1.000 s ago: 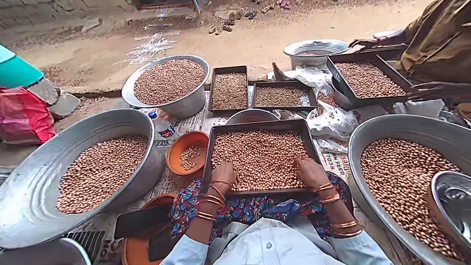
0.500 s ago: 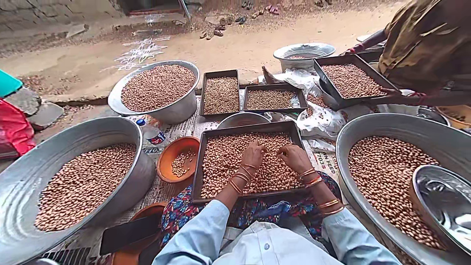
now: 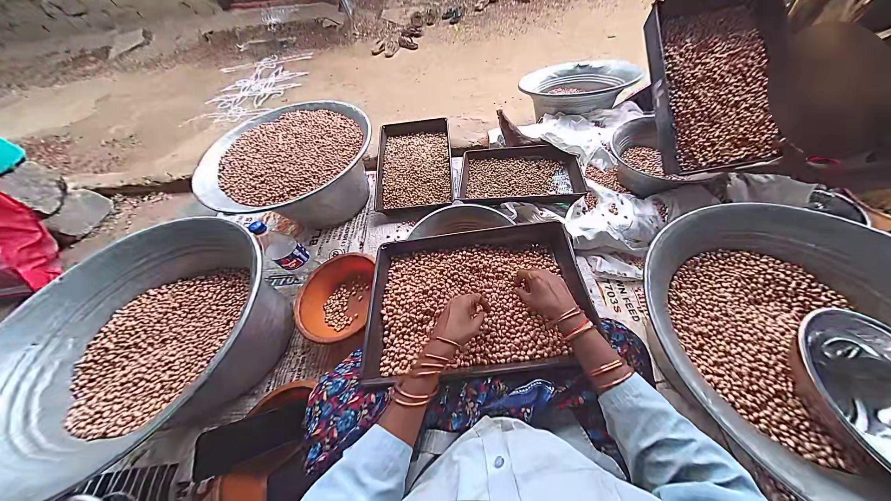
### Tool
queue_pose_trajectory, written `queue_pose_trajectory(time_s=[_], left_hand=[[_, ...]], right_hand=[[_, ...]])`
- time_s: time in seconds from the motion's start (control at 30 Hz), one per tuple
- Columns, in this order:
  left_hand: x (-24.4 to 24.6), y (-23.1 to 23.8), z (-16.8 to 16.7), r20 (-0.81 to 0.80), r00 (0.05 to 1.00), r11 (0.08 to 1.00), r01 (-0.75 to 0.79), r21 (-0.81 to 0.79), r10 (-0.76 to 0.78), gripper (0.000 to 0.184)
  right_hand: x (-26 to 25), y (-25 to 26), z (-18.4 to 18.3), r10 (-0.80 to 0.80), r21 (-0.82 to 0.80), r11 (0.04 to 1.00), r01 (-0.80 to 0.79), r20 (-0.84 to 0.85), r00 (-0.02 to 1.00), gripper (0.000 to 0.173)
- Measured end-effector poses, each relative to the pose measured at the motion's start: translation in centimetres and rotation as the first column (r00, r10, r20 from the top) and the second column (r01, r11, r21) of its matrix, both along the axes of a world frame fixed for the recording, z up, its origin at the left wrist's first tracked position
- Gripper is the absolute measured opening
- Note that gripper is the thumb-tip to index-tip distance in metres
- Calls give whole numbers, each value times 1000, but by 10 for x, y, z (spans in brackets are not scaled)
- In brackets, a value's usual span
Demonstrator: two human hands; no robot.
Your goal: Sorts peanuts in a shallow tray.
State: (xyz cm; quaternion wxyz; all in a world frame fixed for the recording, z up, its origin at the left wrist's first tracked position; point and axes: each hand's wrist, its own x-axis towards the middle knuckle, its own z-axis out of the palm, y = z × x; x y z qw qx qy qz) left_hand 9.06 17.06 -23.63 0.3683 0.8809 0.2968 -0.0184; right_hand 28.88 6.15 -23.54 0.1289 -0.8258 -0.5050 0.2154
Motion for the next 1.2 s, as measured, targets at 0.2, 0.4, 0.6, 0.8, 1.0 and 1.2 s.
queue_pose_trajectory(time_s=[0.2,0.4,0.6,0.8,1.0,1.2], left_hand=[[-8,-24,-9,-143,990,993,23,118,-6,27],[-13,-11,-15,75,995,998,-63,-22,64,21],[-9,7,-6,208,964,961,-113,-253,168,25],[8,-28,1,-88,996,988,35,152,-22,29],[10,-29,-8,-168,985,982,71,173,-42,29],[-8,-5,4,-105,989,985,-83,151,100,27]], right_hand=[[12,-28,2,-167,392,872,292,-321,932,18],[-21,-72,21,-55,156,985,74,-122,991,21],[-43,-79,4,-42,-25,999,41,-26,999,30],[-37,-82,-2,-22,56,998,29,-125,992,26],[-4,-101,-2,-86,392,781,485,-702,707,9],[-14,-93,5,-203,163,959,233,-185,962,22]])
